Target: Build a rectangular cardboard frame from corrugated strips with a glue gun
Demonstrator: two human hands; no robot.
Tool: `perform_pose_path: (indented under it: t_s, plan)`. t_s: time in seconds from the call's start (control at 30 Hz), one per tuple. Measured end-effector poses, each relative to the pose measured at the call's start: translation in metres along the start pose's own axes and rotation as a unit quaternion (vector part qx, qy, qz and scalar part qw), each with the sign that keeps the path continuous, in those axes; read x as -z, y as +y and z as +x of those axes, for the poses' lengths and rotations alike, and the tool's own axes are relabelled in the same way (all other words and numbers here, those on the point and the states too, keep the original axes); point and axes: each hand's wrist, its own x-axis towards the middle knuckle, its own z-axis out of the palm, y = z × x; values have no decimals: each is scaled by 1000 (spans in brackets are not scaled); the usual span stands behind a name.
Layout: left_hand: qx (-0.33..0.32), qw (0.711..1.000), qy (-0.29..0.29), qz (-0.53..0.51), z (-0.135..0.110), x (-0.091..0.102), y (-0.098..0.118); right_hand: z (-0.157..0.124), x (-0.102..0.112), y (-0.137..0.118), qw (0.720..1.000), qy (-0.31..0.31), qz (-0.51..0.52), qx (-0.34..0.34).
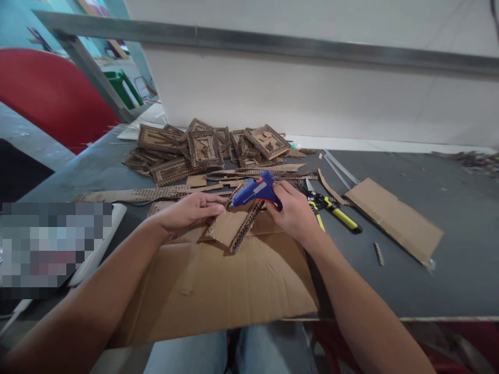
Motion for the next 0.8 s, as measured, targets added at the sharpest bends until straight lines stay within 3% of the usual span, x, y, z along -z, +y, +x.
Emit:
perform_pose_path:
  t_s: [0.43, 0.8]
  plan:
    - [-1, 1000, -27, -4, 1, 4, -6, 0, -2, 9, 999, 17, -23, -33]
    - [10, 1000, -16, 2, -1, 1, -1, 0, -1, 17, 997, 29, -43, -61]
